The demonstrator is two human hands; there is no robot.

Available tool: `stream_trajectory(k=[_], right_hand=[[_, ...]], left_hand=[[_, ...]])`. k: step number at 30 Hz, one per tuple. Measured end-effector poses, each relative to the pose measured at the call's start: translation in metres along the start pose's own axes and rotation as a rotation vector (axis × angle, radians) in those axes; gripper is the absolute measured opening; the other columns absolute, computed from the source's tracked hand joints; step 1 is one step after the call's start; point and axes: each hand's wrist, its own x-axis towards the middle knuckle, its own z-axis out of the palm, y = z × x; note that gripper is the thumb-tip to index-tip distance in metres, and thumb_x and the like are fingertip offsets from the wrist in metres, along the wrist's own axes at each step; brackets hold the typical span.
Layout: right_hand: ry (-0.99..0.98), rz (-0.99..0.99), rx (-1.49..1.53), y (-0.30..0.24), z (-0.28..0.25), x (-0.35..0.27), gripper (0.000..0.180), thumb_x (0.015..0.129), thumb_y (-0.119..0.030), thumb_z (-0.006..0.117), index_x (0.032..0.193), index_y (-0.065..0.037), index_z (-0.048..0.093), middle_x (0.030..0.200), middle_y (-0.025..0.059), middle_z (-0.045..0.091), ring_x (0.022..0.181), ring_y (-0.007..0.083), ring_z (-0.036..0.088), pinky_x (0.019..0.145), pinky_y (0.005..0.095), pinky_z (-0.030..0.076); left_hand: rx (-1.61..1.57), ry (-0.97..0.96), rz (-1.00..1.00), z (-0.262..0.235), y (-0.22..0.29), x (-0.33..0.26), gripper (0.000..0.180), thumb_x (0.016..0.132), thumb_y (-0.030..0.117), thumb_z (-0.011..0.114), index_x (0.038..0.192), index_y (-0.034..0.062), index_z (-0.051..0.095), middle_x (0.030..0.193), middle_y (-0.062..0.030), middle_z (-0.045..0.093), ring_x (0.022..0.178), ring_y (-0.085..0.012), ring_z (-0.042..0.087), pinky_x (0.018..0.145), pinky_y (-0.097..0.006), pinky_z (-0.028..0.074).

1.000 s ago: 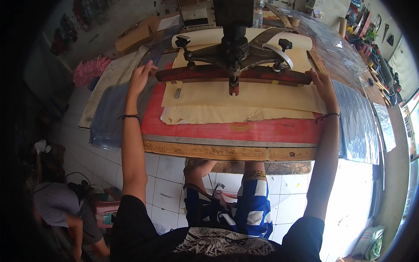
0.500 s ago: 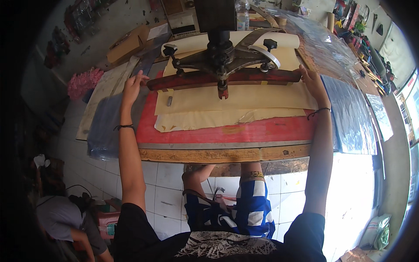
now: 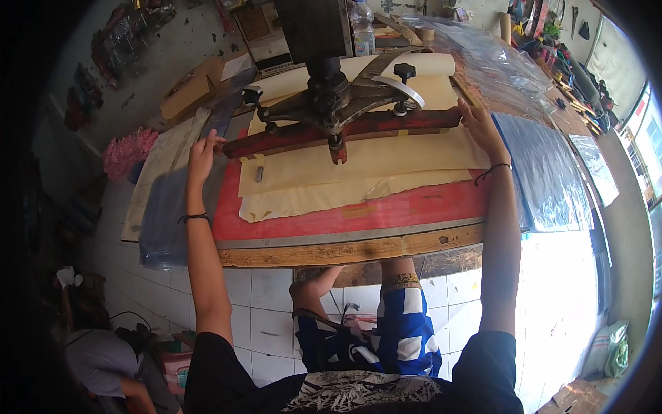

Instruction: The person aligns a plastic sheet on a work table and pulls down the arm of a manual heat press machine. They lift the arm and remove the plastic sheet.

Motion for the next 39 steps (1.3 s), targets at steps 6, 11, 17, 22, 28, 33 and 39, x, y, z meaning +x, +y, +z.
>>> stream_trajectory(k=[6, 11, 17, 22, 28, 33, 39], right_hand=[[0.041, -0.052, -0.012, 0.002, -0.002, 0.002, 0.057, 0.104, -0.050, 0.041, 0.112, -0.003, 0.072, 0.089, 0.0059, 0.070, 0.079, 0.0157, 0.056, 0.077, 0.0307, 0.047], [0.515, -0.177, -0.115, -0.021, -0.003, -0.002, 0.040, 0.104, -0.038, 0.048, 0.114, -0.005, 0.071, 0.093, 0.0100, 0.072, 0.080, 0.0177, 0.064, 0.078, 0.0331, 0.050], [0.721, -0.441, -0.020, -0.097, 0.015, -0.046, 0.019, 0.098, -0.013, 0.057, 0.105, -0.002, 0.070, 0.090, 0.0099, 0.071, 0.077, 0.0183, 0.064, 0.074, 0.0314, 0.050], [-0.186, -0.616, -0.119, -0.121, 0.076, -0.113, 0.021, 0.088, -0.012, 0.067, 0.108, -0.004, 0.068, 0.109, 0.0132, 0.066, 0.107, 0.0318, 0.061, 0.096, 0.0408, 0.048], [-0.368, -0.685, -0.401, -0.120, 0.130, -0.100, 0.059, 0.097, -0.042, 0.053, 0.136, 0.002, 0.049, 0.144, 0.0211, 0.047, 0.136, 0.0349, 0.042, 0.116, 0.0455, 0.029], [-0.336, -0.553, -0.478, -0.117, 0.148, -0.100, 0.073, 0.100, -0.056, 0.038, 0.145, 0.001, 0.038, 0.153, 0.0214, 0.036, 0.145, 0.0327, 0.030, 0.121, 0.0476, 0.017], [-0.235, -0.316, -0.619, -0.105, 0.138, -0.093, 0.078, 0.100, -0.059, 0.030, 0.148, 0.001, 0.034, 0.156, 0.0202, 0.032, 0.147, 0.0313, 0.025, 0.121, 0.0459, 0.016]], left_hand=[[0.040, 0.107, -0.003, -0.001, 0.005, 0.001, 0.056, 0.103, 0.045, 0.047, 0.086, -0.0011, 0.073, 0.064, -0.0045, 0.058, 0.063, -0.0123, 0.054, 0.063, -0.029, 0.043], [-0.005, 0.397, 0.029, 0.001, 0.012, 0.001, 0.052, 0.102, 0.039, 0.051, 0.071, -0.0013, 0.061, 0.059, -0.0021, 0.049, 0.058, -0.0106, 0.047, 0.062, -0.028, 0.042], [-0.337, 0.613, 0.252, -0.019, 0.067, -0.017, 0.051, 0.102, 0.030, 0.052, 0.060, 0.0037, 0.041, 0.056, 0.0036, 0.036, 0.054, -0.0061, 0.031, 0.053, -0.028, 0.033], [0.019, -0.468, 0.330, 0.035, 0.173, -0.090, 0.038, 0.096, 0.028, 0.061, 0.073, -0.0022, 0.060, 0.060, -0.0064, 0.048, 0.059, -0.0129, 0.049, 0.055, -0.032, 0.039], [0.162, -0.636, 0.485, 0.110, 0.176, -0.121, 0.037, 0.095, 0.029, 0.061, 0.115, -0.0014, 0.064, 0.123, -0.0178, 0.059, 0.110, -0.0341, 0.059, 0.096, -0.041, 0.048], [0.356, -0.600, 0.439, 0.135, 0.156, -0.108, 0.059, 0.100, 0.040, 0.050, 0.143, 0.0000, 0.044, 0.151, -0.0170, 0.040, 0.138, -0.0355, 0.039, 0.114, -0.041, 0.032], [0.419, -0.476, 0.444, 0.140, 0.106, -0.093, 0.059, 0.102, 0.037, 0.043, 0.145, -0.0033, 0.039, 0.154, -0.0198, 0.035, 0.141, -0.0352, 0.035, 0.117, -0.045, 0.026]])
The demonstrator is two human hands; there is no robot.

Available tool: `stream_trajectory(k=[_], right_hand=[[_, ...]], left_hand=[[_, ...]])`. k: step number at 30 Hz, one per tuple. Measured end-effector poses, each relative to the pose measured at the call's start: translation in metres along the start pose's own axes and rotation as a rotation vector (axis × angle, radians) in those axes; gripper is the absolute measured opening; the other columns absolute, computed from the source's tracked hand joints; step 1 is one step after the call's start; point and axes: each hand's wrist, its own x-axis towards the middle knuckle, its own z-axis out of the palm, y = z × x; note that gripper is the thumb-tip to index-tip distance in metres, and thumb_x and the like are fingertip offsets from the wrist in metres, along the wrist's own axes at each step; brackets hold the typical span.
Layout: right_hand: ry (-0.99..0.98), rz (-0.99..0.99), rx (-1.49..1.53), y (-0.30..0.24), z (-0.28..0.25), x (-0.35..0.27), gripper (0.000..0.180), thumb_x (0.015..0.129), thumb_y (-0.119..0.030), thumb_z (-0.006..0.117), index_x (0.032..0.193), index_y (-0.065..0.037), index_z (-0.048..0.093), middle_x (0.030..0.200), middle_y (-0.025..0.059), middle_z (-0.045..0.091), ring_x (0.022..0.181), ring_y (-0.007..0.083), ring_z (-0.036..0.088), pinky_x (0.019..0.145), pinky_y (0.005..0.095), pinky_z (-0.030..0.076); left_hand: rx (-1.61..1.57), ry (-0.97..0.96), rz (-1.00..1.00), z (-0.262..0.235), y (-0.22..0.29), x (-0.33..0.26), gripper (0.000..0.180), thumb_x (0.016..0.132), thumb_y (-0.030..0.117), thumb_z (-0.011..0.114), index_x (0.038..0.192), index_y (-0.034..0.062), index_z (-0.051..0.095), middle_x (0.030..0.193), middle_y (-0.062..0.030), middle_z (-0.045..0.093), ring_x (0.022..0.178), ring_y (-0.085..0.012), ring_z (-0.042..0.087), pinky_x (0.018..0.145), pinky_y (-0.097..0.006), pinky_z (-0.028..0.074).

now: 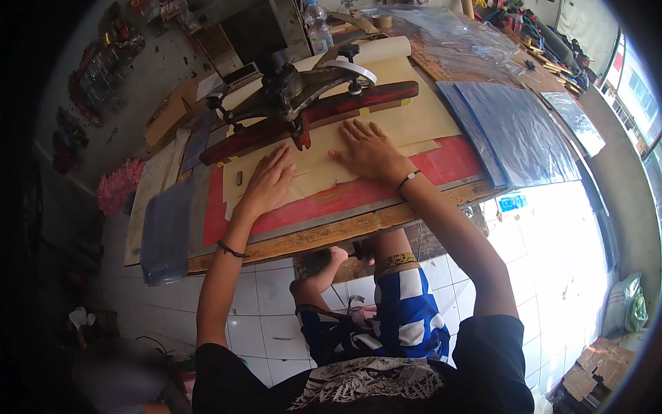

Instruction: The person aligns a plastic sheet on a work table and pulls down the arm of a manual heat press machine. They lift the arm and remove the plastic sheet.

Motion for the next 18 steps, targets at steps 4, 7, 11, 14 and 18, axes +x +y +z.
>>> stream_trajectory(k=[4, 7, 11, 14, 18], right_hand=[[0.035, 0.132, -0.008, 0.016, 0.000, -0.009, 0.079, 0.099, -0.061, 0.032, 0.148, 0.001, 0.035, 0.156, 0.0194, 0.033, 0.147, 0.0316, 0.027, 0.120, 0.0461, 0.018], [0.046, 0.203, -0.035, 0.023, -0.005, -0.013, 0.079, 0.099, -0.061, 0.032, 0.148, 0.001, 0.036, 0.156, 0.0184, 0.034, 0.146, 0.0316, 0.028, 0.120, 0.0463, 0.019], [0.050, 0.300, -0.096, 0.027, -0.008, -0.017, 0.078, 0.099, -0.060, 0.033, 0.148, 0.000, 0.037, 0.156, 0.0173, 0.034, 0.146, 0.0298, 0.029, 0.120, 0.0462, 0.020], [0.055, 0.363, -0.147, 0.035, -0.007, -0.017, 0.078, 0.099, -0.060, 0.033, 0.149, 0.000, 0.036, 0.156, 0.0172, 0.034, 0.147, 0.0301, 0.028, 0.119, 0.0465, 0.021], [0.046, 0.440, -0.136, 0.038, -0.010, -0.017, 0.079, 0.098, -0.060, 0.034, 0.149, 0.000, 0.034, 0.157, 0.0175, 0.032, 0.147, 0.0304, 0.027, 0.120, 0.0464, 0.020]], left_hand=[[0.022, 0.056, -0.083, 0.000, 0.007, 0.002, 0.055, 0.102, 0.031, 0.040, 0.143, -0.0047, 0.041, 0.151, -0.0205, 0.039, 0.139, -0.0340, 0.037, 0.115, -0.048, 0.028], [0.102, 0.069, -0.111, -0.004, -0.001, 0.000, 0.052, 0.100, 0.026, 0.038, 0.142, -0.0052, 0.042, 0.150, -0.0215, 0.040, 0.137, -0.0351, 0.040, 0.114, -0.045, 0.030], [0.105, 0.082, -0.254, -0.011, 0.004, -0.001, 0.054, 0.097, 0.024, 0.036, 0.142, -0.0064, 0.042, 0.149, -0.0223, 0.041, 0.135, -0.0368, 0.043, 0.113, -0.044, 0.033], [0.182, 0.059, -0.355, -0.014, 0.010, -0.001, 0.056, 0.096, 0.026, 0.036, 0.140, -0.0078, 0.042, 0.148, -0.0242, 0.042, 0.132, -0.0390, 0.047, 0.112, -0.044, 0.035], [0.200, 0.233, -0.374, -0.004, 0.002, -0.006, 0.054, 0.092, 0.027, 0.043, 0.132, -0.0078, 0.051, 0.139, -0.0229, 0.051, 0.124, -0.0369, 0.053, 0.107, -0.047, 0.039]])
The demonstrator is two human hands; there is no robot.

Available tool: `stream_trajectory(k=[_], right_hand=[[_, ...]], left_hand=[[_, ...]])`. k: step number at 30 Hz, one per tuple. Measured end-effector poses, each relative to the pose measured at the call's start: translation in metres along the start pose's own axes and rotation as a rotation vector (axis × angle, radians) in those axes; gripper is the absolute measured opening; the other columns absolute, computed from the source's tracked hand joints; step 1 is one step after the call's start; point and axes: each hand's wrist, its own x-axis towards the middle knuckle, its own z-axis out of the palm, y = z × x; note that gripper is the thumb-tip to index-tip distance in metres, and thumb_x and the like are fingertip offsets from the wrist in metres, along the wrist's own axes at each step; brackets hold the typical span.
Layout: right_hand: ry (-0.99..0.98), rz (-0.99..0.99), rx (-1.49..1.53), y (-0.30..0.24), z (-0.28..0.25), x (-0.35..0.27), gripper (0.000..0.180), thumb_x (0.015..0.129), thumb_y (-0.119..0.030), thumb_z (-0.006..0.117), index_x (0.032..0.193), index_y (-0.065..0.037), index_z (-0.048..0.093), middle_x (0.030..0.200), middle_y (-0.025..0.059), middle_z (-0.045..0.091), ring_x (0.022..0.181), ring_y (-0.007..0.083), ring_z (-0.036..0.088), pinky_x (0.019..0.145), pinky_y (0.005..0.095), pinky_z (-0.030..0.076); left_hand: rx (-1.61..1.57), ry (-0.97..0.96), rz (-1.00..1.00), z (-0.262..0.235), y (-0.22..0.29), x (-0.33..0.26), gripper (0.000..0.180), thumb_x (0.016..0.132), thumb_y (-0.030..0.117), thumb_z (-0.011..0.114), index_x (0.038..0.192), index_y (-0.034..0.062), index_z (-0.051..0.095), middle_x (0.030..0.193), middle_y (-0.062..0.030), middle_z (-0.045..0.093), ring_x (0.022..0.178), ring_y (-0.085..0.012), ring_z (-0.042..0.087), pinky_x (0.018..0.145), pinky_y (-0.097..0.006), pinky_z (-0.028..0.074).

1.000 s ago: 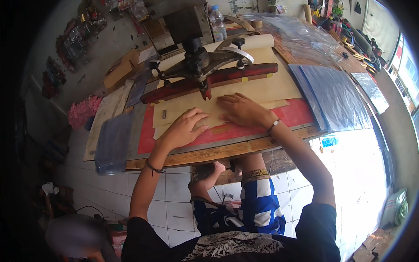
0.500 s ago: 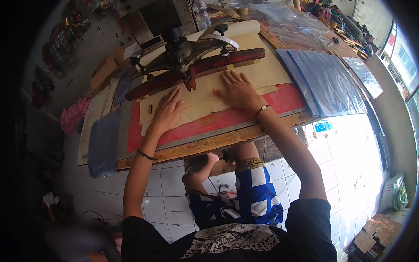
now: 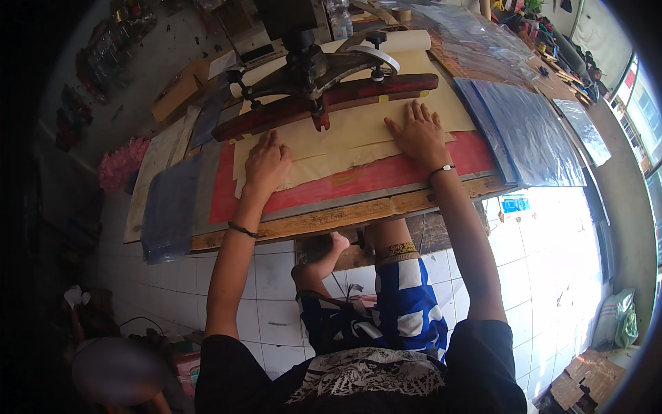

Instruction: The person aligns a plastic sheet on a work table and pulls down the arm of a manual heat press machine. They lift the arm and remove the plastic sheet.

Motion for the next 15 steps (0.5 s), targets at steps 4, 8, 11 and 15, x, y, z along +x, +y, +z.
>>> stream_trajectory(k=[4, 8, 11, 15], right_hand=[[0.000, 0.016, 0.019, 0.000, 0.004, 0.003, 0.082, 0.097, -0.062, 0.036, 0.149, 0.002, 0.034, 0.157, 0.0200, 0.031, 0.148, 0.0320, 0.025, 0.121, 0.0463, 0.018], [0.018, -0.030, 0.032, 0.000, 0.002, 0.003, 0.084, 0.096, -0.063, 0.040, 0.147, 0.004, 0.035, 0.156, 0.0225, 0.032, 0.147, 0.0347, 0.026, 0.121, 0.0477, 0.018], [0.013, -0.106, 0.054, -0.009, -0.004, 0.000, 0.083, 0.096, -0.061, 0.042, 0.147, 0.004, 0.036, 0.155, 0.0233, 0.033, 0.146, 0.0355, 0.027, 0.120, 0.0487, 0.019], [-0.018, -0.228, 0.102, -0.019, -0.005, -0.004, 0.079, 0.096, -0.059, 0.044, 0.146, 0.003, 0.038, 0.154, 0.0233, 0.035, 0.146, 0.0360, 0.028, 0.120, 0.0497, 0.020]], left_hand=[[-0.024, -0.074, 0.009, -0.005, -0.002, -0.001, 0.058, 0.094, 0.029, 0.041, 0.137, -0.0097, 0.045, 0.144, -0.0263, 0.045, 0.130, -0.0393, 0.047, 0.111, -0.047, 0.035], [-0.061, -0.168, 0.007, -0.008, 0.002, -0.004, 0.062, 0.097, 0.032, 0.042, 0.143, -0.0096, 0.037, 0.151, -0.0278, 0.035, 0.140, -0.0399, 0.035, 0.116, -0.045, 0.028], [-0.127, -0.192, 0.163, -0.005, 0.000, -0.002, 0.063, 0.098, 0.033, 0.042, 0.146, -0.0077, 0.034, 0.155, -0.0252, 0.030, 0.145, -0.0353, 0.028, 0.120, -0.043, 0.023], [-0.183, -0.233, 0.244, -0.006, 0.005, -0.002, 0.062, 0.099, 0.033, 0.043, 0.147, -0.0053, 0.033, 0.157, -0.0216, 0.028, 0.148, -0.0300, 0.024, 0.122, -0.041, 0.020]])
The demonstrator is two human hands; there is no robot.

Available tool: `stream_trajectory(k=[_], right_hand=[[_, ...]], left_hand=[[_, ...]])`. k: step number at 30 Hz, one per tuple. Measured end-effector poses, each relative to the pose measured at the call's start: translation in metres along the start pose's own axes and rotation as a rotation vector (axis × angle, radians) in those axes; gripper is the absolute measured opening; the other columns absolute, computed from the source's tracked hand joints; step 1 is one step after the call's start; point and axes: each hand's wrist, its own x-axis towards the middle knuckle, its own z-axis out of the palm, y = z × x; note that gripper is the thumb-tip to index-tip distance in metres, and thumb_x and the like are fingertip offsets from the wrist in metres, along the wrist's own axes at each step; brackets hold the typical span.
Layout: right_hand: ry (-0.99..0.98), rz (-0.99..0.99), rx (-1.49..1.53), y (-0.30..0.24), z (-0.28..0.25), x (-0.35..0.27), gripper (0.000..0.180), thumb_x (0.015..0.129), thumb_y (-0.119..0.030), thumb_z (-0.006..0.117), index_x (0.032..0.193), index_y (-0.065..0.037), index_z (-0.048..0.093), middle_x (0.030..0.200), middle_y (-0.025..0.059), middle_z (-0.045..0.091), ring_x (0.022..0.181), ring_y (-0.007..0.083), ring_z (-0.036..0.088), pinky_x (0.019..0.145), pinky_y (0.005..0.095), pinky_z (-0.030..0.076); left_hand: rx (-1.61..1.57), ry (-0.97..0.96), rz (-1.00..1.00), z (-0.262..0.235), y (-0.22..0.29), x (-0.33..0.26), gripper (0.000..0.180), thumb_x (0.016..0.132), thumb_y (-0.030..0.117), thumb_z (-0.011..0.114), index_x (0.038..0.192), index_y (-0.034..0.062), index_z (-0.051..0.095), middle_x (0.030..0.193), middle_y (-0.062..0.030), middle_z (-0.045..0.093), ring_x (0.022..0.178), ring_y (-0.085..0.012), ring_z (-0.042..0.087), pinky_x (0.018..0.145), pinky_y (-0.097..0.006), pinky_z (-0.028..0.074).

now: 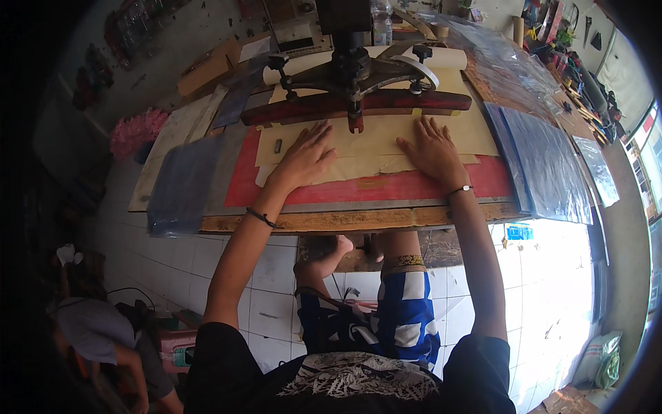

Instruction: The person aligns a plastic sheet on a work table and pulls down the arm of a manual heat press machine. They lift the arm and remove the plastic sheet.

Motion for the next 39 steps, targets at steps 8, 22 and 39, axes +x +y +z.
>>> stream_trajectory(k=[8, 22, 39], right_hand=[[-0.040, -0.256, 0.063, -0.009, 0.003, 0.005, 0.072, 0.100, -0.053, 0.041, 0.146, 0.002, 0.038, 0.156, 0.0210, 0.031, 0.146, 0.0343, 0.027, 0.120, 0.0466, 0.020], [-0.143, -0.409, -0.005, -0.067, 0.030, 0.035, 0.065, 0.103, -0.046, 0.030, 0.148, 0.002, 0.034, 0.156, 0.0248, 0.028, 0.147, 0.0372, 0.024, 0.121, 0.0498, 0.016], [-0.076, -0.485, 0.162, -0.021, 0.008, -0.010, 0.054, 0.102, -0.037, 0.040, 0.148, -0.007, 0.041, 0.154, 0.0150, 0.038, 0.144, 0.0300, 0.032, 0.121, 0.0431, 0.021]], left_hand=[[-0.078, -0.078, 0.151, -0.003, 0.001, 0.008, 0.067, 0.096, 0.038, 0.049, 0.147, -0.0035, 0.036, 0.158, -0.0189, 0.029, 0.148, -0.0292, 0.025, 0.122, -0.040, 0.018], [0.017, -0.046, 0.034, 0.001, 0.017, 0.016, 0.073, 0.100, 0.048, 0.042, 0.151, -0.0029, 0.029, 0.159, -0.0181, 0.026, 0.148, -0.0289, 0.023, 0.122, -0.040, 0.019], [0.063, -0.036, 0.114, 0.008, 0.008, -0.015, 0.067, 0.102, 0.046, 0.040, 0.151, 0.0025, 0.030, 0.160, -0.0168, 0.024, 0.149, -0.0309, 0.022, 0.122, -0.044, 0.017]])
